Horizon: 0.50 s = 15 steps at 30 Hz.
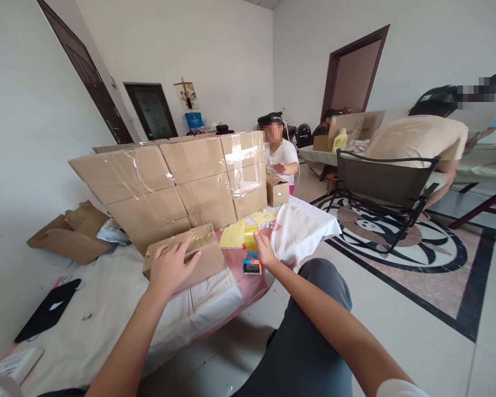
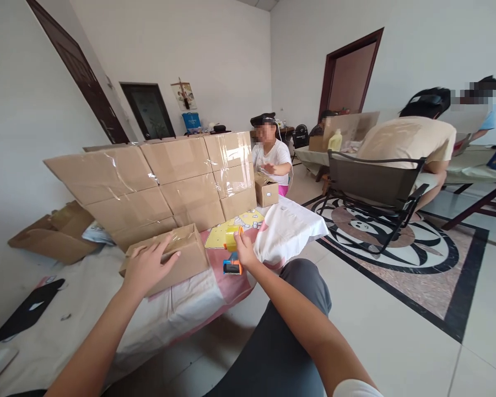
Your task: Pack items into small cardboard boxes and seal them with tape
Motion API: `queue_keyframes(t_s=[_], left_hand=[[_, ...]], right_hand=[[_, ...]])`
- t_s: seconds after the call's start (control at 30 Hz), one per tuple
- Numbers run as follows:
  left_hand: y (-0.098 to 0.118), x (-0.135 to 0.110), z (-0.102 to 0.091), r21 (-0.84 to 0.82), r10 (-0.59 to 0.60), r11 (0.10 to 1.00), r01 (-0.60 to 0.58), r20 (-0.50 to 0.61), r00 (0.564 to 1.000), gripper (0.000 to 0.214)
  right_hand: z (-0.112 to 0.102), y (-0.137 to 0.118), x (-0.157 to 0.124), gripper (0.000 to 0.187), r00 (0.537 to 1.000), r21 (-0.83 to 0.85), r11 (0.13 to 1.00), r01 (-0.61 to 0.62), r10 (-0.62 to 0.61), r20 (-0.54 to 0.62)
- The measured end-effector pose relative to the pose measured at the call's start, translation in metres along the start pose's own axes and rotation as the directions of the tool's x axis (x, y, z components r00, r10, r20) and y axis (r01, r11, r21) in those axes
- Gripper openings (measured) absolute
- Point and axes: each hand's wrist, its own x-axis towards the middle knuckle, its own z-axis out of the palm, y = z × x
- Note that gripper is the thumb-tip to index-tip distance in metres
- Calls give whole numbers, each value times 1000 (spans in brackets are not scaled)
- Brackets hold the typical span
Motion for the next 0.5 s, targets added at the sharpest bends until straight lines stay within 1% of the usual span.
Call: queue_keyframes(t_s=[0.1,0.23,0.3,0.4,0.5], left_hand=[[3,0,-6,-19,-33,999,33,-18,999,68],[7,-2,-8,-67,-48,997,41,-105,993,52],[8,-3,-8,-82,-50,996,39,-130,990,46],[8,-3,-9,-79,-52,996,41,-134,990,44],[8,-3,-10,-57,-57,997,50,-123,991,46]], right_hand=[[1,-5,-2,60,1000,33,999,-25,25,6],[-1,-12,-6,60,1000,49,999,-20,19,18],[-4,-13,-7,61,999,61,998,-25,23,39],[-7,-13,-6,63,999,80,996,-35,31,44],[-10,-13,-5,64,999,82,996,-14,12,32]])
